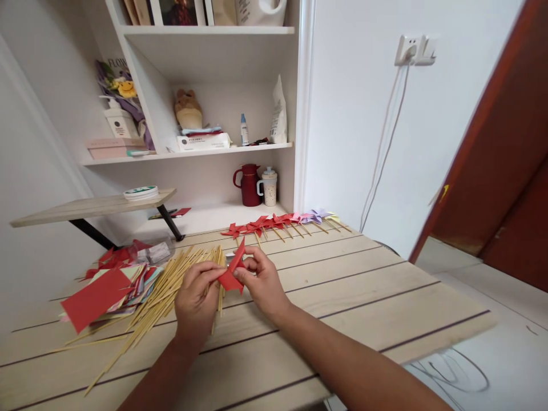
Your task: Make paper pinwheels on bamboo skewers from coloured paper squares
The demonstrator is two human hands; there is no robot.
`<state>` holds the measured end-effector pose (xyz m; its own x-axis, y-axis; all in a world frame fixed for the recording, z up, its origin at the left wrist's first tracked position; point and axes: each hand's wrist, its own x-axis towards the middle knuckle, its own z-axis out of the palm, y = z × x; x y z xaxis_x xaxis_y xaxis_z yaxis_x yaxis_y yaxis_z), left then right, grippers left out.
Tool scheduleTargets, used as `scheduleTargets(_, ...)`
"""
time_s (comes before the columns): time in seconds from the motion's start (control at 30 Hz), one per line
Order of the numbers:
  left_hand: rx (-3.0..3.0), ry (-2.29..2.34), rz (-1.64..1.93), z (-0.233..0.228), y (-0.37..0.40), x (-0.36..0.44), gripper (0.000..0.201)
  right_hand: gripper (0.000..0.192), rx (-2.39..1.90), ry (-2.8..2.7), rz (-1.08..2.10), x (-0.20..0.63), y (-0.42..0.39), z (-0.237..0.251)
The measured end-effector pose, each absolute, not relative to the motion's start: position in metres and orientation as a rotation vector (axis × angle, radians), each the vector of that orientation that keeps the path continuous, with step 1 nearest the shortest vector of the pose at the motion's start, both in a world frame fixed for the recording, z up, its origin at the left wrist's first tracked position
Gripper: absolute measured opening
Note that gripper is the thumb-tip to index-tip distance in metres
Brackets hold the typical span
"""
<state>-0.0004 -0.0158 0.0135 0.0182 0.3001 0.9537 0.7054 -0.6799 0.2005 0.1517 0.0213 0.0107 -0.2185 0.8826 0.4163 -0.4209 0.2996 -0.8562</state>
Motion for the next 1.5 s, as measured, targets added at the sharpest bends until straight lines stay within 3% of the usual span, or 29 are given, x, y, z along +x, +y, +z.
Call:
scheduleTargets(0.07, -1.971, -1.023, -1.711, 0.015, -0.016, 0.000, 0.024, 0.049, -0.501, -1.283, 1.327, 0.153, 0.021, 0.011)
scheduleTargets(0.13, -1.978, -1.032, -1.727, 0.016, -0.017, 0.000, 0.024, 0.056, -0.510, -1.297, 1.339, 0.154, 0.021, 0.012)
scheduleTargets(0.33, -2.000, -1.026, -1.747, 0.018, -0.020, 0.000, 0.025, 0.007, -0.489, -1.404, 1.153, 0.158, 0.022, 0.013)
scheduleTargets(0.87, -1.994, -0.986, -1.770, 0.020, -0.021, 0.005, 0.025, 0.008, -0.532, -1.401, 1.087, 0.158, 0.016, 0.016)
scheduleTargets(1.2, -1.995, -1.205, -2.211, 0.017, -0.014, 0.013, 0.006, 0.011, -0.500, -1.299, 1.100, 0.150, 0.018, 0.012)
scheduleTargets(1.43, -2.053, -1.114, -2.046, 0.022, -0.019, 0.009, 0.020, 0.021, -0.478, -1.295, 1.078, 0.154, 0.020, 0.014)
scheduleTargets(1.5, -2.049, -1.099, -1.978, 0.022, -0.020, 0.008, 0.023, 0.034, -0.468, -1.301, 1.093, 0.156, 0.020, 0.016)
